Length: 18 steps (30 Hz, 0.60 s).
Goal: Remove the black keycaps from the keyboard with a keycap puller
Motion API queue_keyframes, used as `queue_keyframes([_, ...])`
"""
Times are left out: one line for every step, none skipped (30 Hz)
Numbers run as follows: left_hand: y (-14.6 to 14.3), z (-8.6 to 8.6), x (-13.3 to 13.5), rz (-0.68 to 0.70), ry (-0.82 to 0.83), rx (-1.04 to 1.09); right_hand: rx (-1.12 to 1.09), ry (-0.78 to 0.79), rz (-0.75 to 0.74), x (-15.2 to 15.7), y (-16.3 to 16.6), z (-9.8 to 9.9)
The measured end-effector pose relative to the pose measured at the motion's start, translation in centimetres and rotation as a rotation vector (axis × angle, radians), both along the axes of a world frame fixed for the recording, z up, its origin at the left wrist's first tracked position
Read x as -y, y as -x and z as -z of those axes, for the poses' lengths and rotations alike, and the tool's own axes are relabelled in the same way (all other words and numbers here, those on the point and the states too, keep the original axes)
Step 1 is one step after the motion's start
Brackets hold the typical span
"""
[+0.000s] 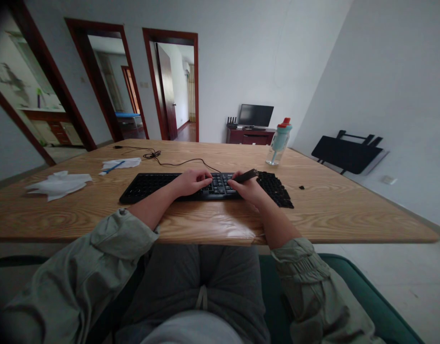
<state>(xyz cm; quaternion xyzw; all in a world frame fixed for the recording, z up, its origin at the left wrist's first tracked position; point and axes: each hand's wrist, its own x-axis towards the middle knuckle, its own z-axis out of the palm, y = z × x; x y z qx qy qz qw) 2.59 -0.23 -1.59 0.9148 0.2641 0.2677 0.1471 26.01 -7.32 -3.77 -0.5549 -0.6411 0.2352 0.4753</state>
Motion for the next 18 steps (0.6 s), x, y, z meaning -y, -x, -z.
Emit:
queue_keyframes([-0.1,0.1,0.0,0.003,0.003,-0.01,0.014,0.0,-0.004,0.0,0.0,0.0])
queue_keyframes([-0.2,0.2,0.0,0.006,0.005,-0.026,0.028,0.002,-0.008,0.1,0.0,0.0])
queue_keyframes([-0.4,0.4,0.1,0.008,0.005,-0.047,0.045,0.004,-0.011,0.2,0.0,-0.1])
queue_keyframes([-0.6,0.5,0.1,0.012,0.001,-0.073,0.064,0.004,-0.013,0.3,-0.1,-0.1])
queue_keyframes([-0.8,0.7,0.2,0.018,-0.009,-0.101,0.084,-0.003,-0.009,0.3,-0.1,-0.1])
queue_keyframes([-1.0,0.8,0.2,0.029,-0.025,-0.128,0.105,-0.014,-0.005,0.3,-0.1,-0.2])
queue_keyframes([-1.3,0.9,0.2,0.046,-0.048,-0.149,0.124,-0.028,0.0,0.4,-0.1,-0.2])
queue_keyframes([-1.6,1.0,0.3,0.069,-0.077,-0.163,0.139,-0.043,0.003,0.4,-0.1,-0.2])
queue_keyframes([-1.8,1.1,0.3,0.093,-0.108,-0.172,0.15,-0.057,0.006,0.4,-0.1,-0.3])
queue_keyframes([-2.0,1.1,0.4,0.114,-0.138,-0.177,0.159,-0.07,0.011,0.3,-0.1,-0.3])
queue_keyframes([-2.2,1.1,0.5,0.127,-0.164,-0.179,0.167,-0.079,0.018,0.3,-0.1,-0.3])
queue_keyframes([-2.3,1.1,0.5,0.135,-0.186,-0.182,0.173,-0.087,0.028,0.3,0.0,-0.4])
queue_keyframes([-2.3,1.1,0.6,0.139,-0.203,-0.186,0.179,-0.095,0.038,0.4,0.1,-0.4])
queue_keyframes([-2.3,1.1,0.7,0.14,-0.217,-0.19,0.186,-0.105,0.048,0.4,0.1,-0.4])
queue_keyframes([-2.3,1.1,0.7,0.141,-0.229,-0.192,0.194,-0.116,0.054,0.4,0.2,-0.5])
queue_keyframes([-2.3,1.1,0.8,0.143,-0.24,-0.194,0.2,-0.126,0.056,0.5,0.2,-0.5])
queue_keyframes([-2.3,1.1,0.8,0.145,-0.25,-0.197,0.204,-0.131,0.052,0.5,0.3,-0.5])
queue_keyframes([-2.3,1.1,0.9,0.145,-0.256,-0.2,0.206,-0.132,0.047,0.5,0.3,-0.5])
